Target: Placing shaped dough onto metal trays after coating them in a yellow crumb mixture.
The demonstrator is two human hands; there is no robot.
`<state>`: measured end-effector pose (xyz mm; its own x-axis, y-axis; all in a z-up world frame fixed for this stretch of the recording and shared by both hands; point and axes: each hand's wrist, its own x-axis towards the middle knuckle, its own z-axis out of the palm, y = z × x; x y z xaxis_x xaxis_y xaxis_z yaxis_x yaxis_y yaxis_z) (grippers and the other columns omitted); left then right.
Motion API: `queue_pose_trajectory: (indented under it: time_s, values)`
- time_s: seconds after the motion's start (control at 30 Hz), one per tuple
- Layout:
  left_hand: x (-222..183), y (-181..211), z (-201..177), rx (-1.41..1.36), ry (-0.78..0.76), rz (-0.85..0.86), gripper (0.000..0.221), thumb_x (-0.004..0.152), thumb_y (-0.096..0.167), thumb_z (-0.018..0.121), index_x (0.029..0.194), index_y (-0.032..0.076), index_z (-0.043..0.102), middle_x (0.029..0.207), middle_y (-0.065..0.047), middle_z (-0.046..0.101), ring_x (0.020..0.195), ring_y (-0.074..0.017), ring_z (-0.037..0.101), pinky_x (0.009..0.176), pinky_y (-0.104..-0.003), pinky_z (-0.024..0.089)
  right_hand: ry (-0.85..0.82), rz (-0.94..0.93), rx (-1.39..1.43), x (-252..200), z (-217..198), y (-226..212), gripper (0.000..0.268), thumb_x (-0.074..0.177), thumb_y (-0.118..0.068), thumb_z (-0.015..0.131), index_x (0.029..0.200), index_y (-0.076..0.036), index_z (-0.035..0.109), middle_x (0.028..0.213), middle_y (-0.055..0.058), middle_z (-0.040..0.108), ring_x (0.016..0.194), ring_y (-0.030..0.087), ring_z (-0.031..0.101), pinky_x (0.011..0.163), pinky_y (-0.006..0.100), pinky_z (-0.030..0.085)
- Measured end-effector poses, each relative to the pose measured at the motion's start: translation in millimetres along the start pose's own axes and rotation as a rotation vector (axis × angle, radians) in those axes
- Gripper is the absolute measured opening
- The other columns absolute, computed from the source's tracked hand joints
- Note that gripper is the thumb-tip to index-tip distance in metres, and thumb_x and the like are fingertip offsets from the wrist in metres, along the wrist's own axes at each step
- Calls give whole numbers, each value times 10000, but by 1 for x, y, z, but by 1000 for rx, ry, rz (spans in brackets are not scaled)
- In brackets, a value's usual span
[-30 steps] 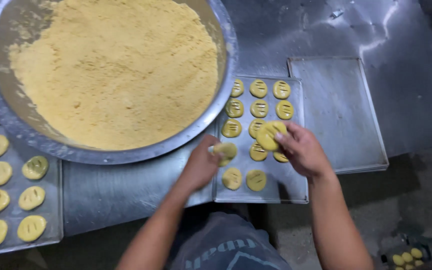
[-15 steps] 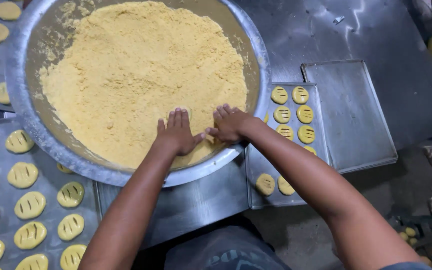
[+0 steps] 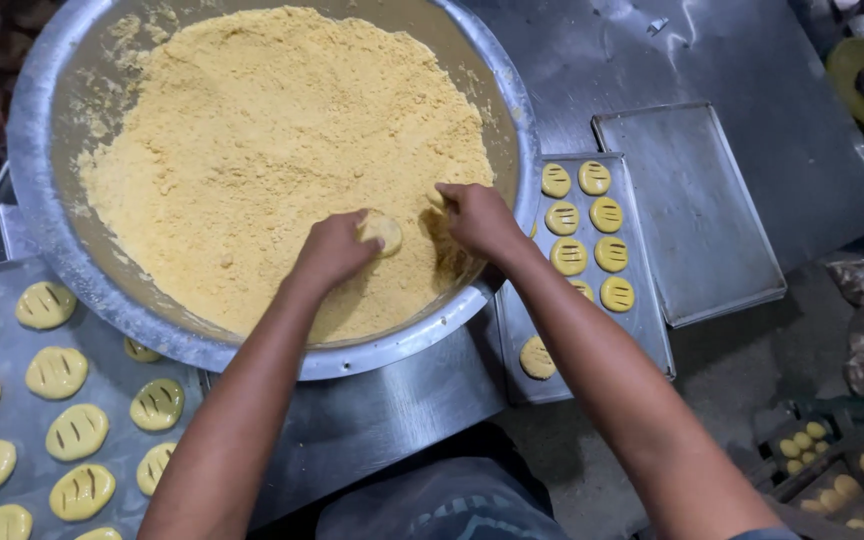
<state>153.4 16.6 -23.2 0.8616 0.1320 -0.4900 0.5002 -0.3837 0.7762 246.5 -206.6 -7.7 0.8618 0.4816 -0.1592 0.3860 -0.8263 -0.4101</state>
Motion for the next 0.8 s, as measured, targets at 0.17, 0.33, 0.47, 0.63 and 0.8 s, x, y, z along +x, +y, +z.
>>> queue_pose_trajectory:
  time_s: [0.17, 0.33, 0.47, 0.63, 0.8]
  values:
    - [-18, 17, 19, 519, 95, 293, 398, 812, 302, 773, 1164, 119, 742, 1066, -183, 736, 969, -358, 705, 832, -472, 546, 26, 216, 815, 1, 12, 16, 359, 945, -77, 611, 1289, -40, 705, 1089, 125, 784, 990, 251, 727, 868, 364, 588]
    - [15, -6, 42, 833, 235, 445, 93, 909, 94, 672, 939, 56, 751, 942, -176, 743, 876, -346, 734, 759, -472, 580, -145, 426, 1781, -14, -15, 9, 312, 927, -41, 593, 1238, -56, 592, 1086, 58, 696, 1008, 208, 720, 873, 452, 637]
    - [-6, 24, 10, 549, 141, 168, 226, 1067, 212, 588, 1047, 31, 722, 928, -201, 753, 798, -300, 756, 717, -453, 580, -162, 288, 1708, -16, -12, 11, 357, 960, -45, 604, 1316, -17, 597, 1164, 93, 720, 1039, 203, 718, 906, 366, 609]
    - [11, 0, -7, -1003, 6, 17, 180, 1006, 126, 594, 1125, 41, 698, 1070, -103, 753, 906, -189, 743, 752, -302, 623, 438, -127, 968, -30, 1, -23, 402, 998, 2, 613, 1399, 27, 597, 1285, 174, 724, 1159, 257, 697, 1004, 355, 569]
    - [-6, 14, 0, -976, 21, 35, 196, 1013, 121, 584, 1127, 7, 695, 1014, -93, 749, 846, -147, 723, 734, -256, 626, 635, -392, 288, -29, 31, -57, 482, 966, 20, 599, 1434, -95, 615, 1385, 170, 679, 1224, 261, 699, 1029, 343, 591]
